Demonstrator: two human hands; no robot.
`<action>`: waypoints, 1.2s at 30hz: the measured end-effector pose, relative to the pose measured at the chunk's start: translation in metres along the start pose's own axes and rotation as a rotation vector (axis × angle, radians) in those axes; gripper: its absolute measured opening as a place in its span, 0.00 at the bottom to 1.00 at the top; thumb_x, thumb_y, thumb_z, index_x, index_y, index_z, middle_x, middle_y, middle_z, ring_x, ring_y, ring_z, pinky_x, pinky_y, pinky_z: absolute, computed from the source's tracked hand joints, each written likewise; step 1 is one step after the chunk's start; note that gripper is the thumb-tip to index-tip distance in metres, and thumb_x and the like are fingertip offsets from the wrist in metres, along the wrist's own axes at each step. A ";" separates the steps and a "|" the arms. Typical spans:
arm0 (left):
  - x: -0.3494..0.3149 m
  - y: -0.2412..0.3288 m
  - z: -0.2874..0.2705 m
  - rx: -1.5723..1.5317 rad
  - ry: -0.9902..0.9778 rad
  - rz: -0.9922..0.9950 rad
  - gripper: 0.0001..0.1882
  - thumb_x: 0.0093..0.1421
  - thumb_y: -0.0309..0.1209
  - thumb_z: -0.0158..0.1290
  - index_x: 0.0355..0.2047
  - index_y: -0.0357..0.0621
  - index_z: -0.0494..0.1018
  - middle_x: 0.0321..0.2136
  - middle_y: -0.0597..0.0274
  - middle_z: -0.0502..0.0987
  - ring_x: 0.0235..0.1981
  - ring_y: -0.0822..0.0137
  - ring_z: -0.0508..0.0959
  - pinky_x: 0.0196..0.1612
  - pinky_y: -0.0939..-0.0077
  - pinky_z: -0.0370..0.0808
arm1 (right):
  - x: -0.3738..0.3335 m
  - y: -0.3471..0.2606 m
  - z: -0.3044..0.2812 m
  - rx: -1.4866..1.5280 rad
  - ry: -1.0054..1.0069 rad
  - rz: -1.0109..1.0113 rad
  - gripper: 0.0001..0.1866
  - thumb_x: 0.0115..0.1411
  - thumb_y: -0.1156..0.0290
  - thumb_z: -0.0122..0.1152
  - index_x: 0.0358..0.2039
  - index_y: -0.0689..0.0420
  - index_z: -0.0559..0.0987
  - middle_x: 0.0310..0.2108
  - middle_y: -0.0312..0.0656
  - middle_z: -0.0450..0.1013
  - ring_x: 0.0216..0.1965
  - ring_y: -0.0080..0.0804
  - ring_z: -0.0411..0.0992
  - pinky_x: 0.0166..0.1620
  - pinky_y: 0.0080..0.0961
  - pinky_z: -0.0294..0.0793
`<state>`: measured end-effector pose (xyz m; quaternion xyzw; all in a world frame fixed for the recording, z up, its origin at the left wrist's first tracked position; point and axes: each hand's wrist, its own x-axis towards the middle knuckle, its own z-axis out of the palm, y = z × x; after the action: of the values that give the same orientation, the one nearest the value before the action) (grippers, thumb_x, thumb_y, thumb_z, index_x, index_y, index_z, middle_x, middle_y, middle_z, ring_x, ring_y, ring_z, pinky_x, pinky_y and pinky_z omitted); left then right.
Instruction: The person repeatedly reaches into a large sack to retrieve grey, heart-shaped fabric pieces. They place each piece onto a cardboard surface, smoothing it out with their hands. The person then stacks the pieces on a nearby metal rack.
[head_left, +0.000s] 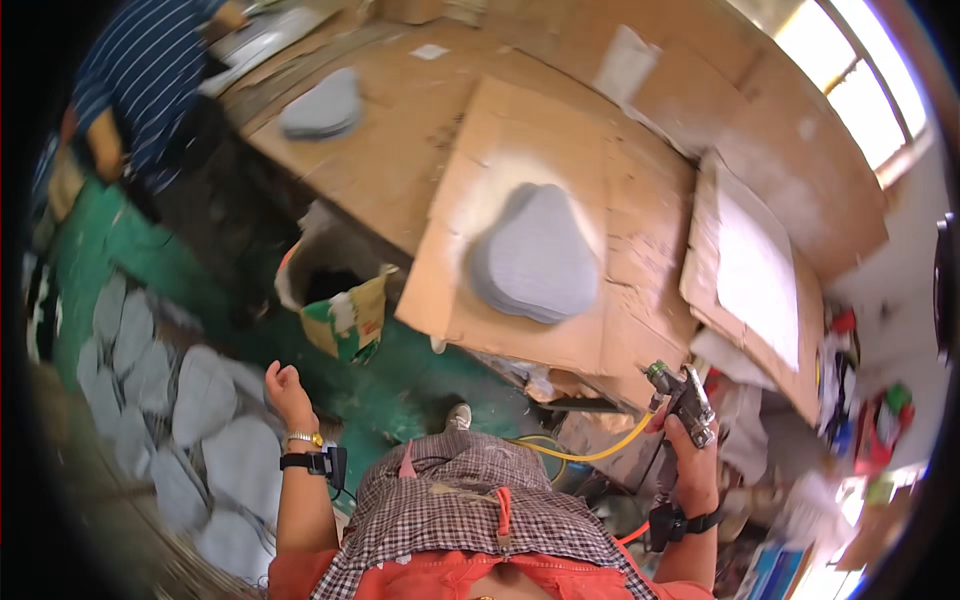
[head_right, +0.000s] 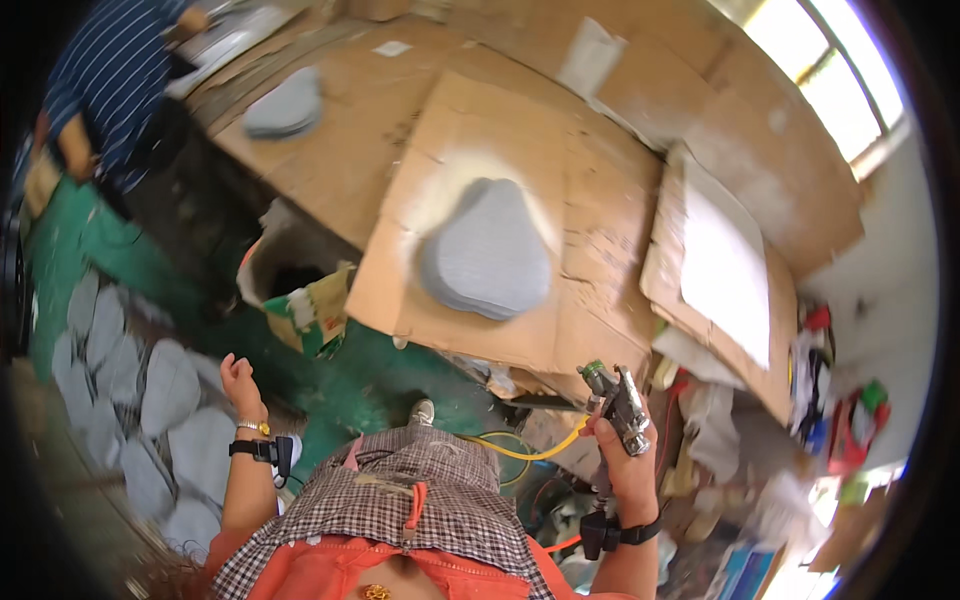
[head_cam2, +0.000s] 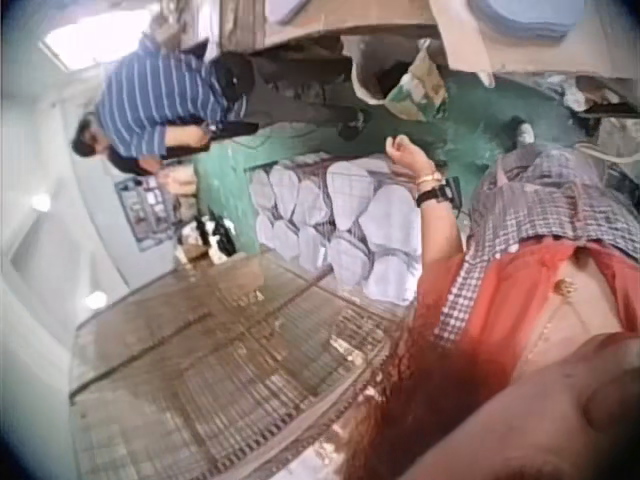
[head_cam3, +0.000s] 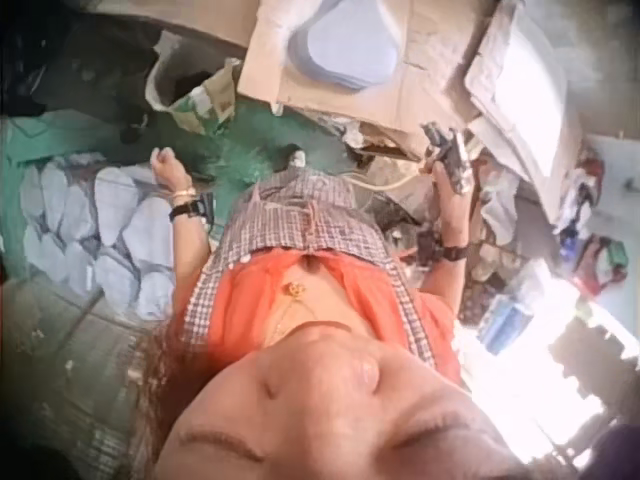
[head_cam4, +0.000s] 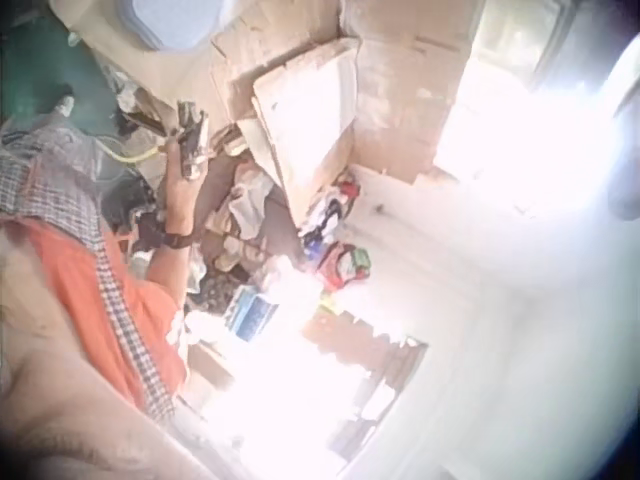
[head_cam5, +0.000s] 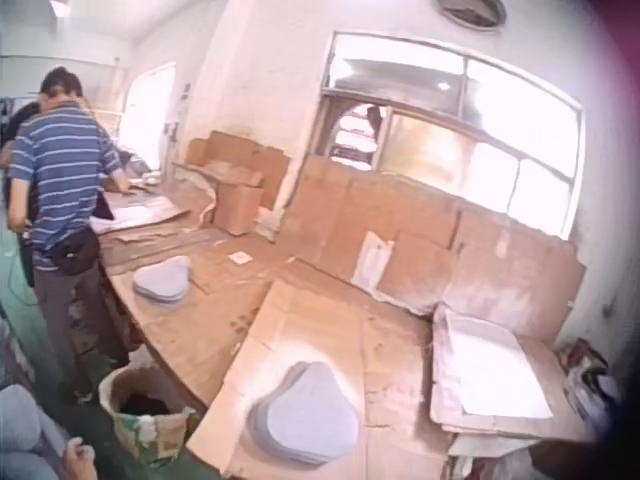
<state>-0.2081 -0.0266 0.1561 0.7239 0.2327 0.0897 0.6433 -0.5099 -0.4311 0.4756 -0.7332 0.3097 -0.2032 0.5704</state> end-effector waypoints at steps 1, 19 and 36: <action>0.007 0.001 0.015 -0.007 -0.064 0.001 0.21 0.60 0.27 0.53 0.54 0.39 0.66 0.38 0.62 0.74 0.39 0.71 0.72 0.45 0.76 0.71 | -0.006 0.004 -0.001 0.010 -0.008 0.051 0.24 0.58 0.67 0.63 0.52 0.65 0.69 0.31 0.39 0.74 0.33 0.25 0.73 0.41 0.25 0.73; -0.018 0.005 0.109 0.212 -0.498 0.068 0.20 0.55 0.23 0.53 0.50 0.34 0.68 0.29 0.64 0.77 0.31 0.73 0.74 0.40 0.76 0.72 | -0.069 0.020 0.005 0.247 0.048 0.169 0.33 0.55 0.70 0.65 0.60 0.63 0.65 0.30 0.40 0.74 0.30 0.25 0.74 0.36 0.21 0.73; 0.005 -0.001 0.132 0.224 -0.553 0.151 0.16 0.56 0.21 0.52 0.47 0.38 0.71 0.30 0.65 0.76 0.31 0.74 0.74 0.37 0.79 0.72 | -0.051 0.017 0.017 0.084 0.368 0.118 0.11 0.58 0.68 0.57 0.37 0.63 0.76 0.27 0.39 0.74 0.30 0.27 0.72 0.37 0.23 0.70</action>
<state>-0.1478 -0.1415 0.1337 0.8026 0.0027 -0.0894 0.5898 -0.5397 -0.3865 0.4572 -0.6398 0.4423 -0.3127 0.5453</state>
